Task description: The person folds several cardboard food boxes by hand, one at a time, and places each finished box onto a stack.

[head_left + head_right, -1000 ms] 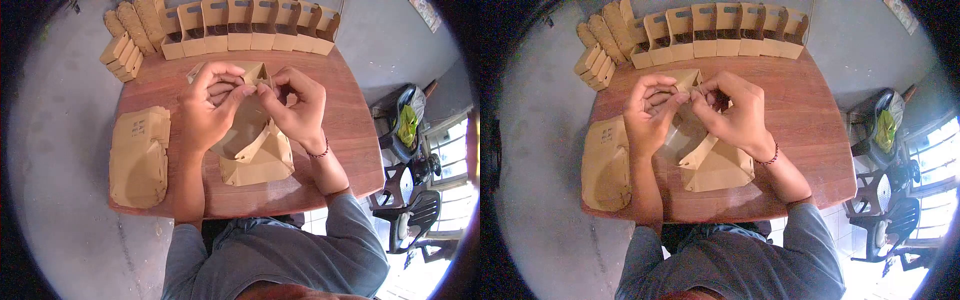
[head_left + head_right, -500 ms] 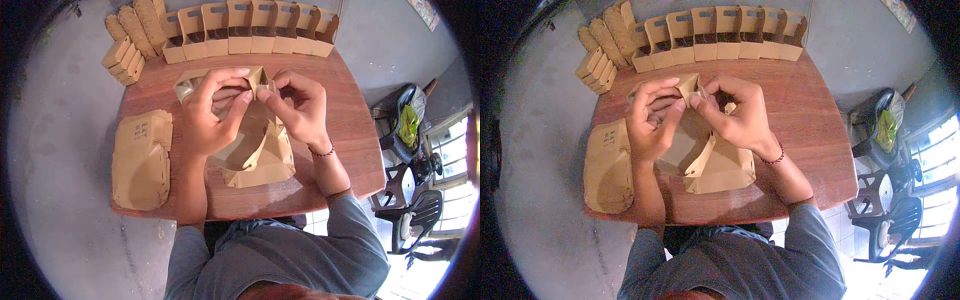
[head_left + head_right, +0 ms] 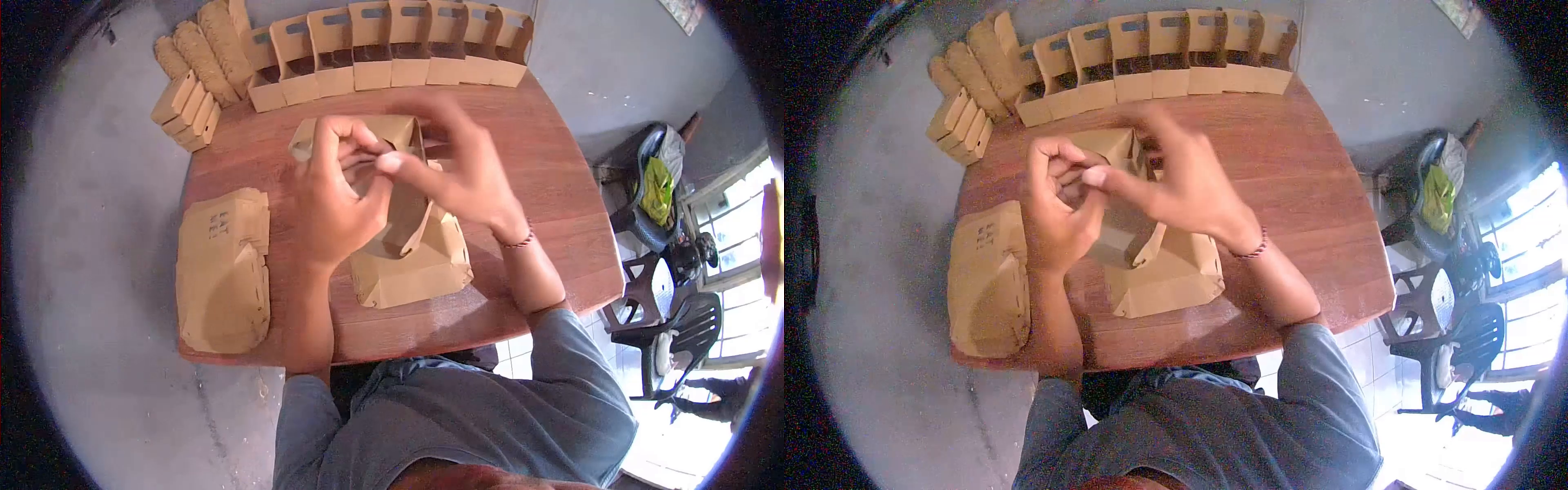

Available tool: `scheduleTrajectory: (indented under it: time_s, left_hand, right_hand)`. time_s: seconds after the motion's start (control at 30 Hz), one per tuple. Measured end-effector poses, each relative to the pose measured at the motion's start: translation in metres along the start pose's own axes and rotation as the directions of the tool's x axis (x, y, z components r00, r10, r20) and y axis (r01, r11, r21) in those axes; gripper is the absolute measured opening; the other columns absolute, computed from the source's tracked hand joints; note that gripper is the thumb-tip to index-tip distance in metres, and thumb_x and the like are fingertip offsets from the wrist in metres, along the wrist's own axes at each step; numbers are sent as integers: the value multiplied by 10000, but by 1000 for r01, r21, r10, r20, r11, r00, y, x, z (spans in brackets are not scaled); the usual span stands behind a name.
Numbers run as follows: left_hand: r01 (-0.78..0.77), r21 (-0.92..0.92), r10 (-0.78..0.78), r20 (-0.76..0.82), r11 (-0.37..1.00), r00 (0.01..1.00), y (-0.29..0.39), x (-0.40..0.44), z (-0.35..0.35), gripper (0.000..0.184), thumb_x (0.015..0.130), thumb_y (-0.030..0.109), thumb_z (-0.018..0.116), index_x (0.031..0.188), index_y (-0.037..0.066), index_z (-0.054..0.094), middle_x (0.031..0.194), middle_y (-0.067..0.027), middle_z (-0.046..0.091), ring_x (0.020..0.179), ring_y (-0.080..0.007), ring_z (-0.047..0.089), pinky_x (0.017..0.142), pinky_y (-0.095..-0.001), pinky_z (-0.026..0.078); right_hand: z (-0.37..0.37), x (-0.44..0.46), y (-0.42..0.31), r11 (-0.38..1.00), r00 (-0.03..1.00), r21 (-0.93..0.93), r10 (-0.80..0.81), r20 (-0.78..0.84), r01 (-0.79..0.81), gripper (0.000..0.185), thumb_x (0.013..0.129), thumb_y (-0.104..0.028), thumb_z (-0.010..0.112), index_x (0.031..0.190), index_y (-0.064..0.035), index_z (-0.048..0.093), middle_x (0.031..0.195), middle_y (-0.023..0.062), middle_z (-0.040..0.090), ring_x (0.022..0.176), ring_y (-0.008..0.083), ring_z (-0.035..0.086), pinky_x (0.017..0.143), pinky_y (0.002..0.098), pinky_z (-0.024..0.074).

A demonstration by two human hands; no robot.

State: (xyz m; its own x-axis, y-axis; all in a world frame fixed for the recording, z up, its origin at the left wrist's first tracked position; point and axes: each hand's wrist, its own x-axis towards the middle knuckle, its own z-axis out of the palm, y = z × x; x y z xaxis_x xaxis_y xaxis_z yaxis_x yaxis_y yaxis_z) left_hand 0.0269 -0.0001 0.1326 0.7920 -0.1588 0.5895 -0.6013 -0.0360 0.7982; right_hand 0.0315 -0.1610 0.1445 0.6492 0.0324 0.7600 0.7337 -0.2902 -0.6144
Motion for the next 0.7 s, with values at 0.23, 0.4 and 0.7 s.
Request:
scheduleTrajectory:
  time_s: [0.23,0.4,0.7]
  left_hand:
    - [-23,16,23,-8,1000,1000,3,-1,3,382,850,-138,599,1100,52,383,972,-127,643,903,-141,663,778,-252,552]
    - [35,-14,-35,-10,999,999,6,-1,3,398,852,-149,593,1113,53,370,991,-155,661,898,-145,667,783,-253,551]
    - [-26,66,27,-22,997,999,0,1,2,354,867,-98,649,1087,36,406,950,-142,674,880,-156,677,769,-259,544]
  right_hand:
    - [-8,-4,-4,970,965,-77,239,106,-232,321,827,-245,784,1050,-20,740,636,122,644,537,92,540,520,277,461]
    - [-10,-4,-6,962,955,-61,271,118,-265,318,821,-243,785,1048,-25,743,647,122,655,536,109,556,533,280,476]
    - [-18,-1,1,988,964,-86,146,221,-130,341,869,-46,744,1200,9,682,1160,119,710,964,116,683,797,243,577]
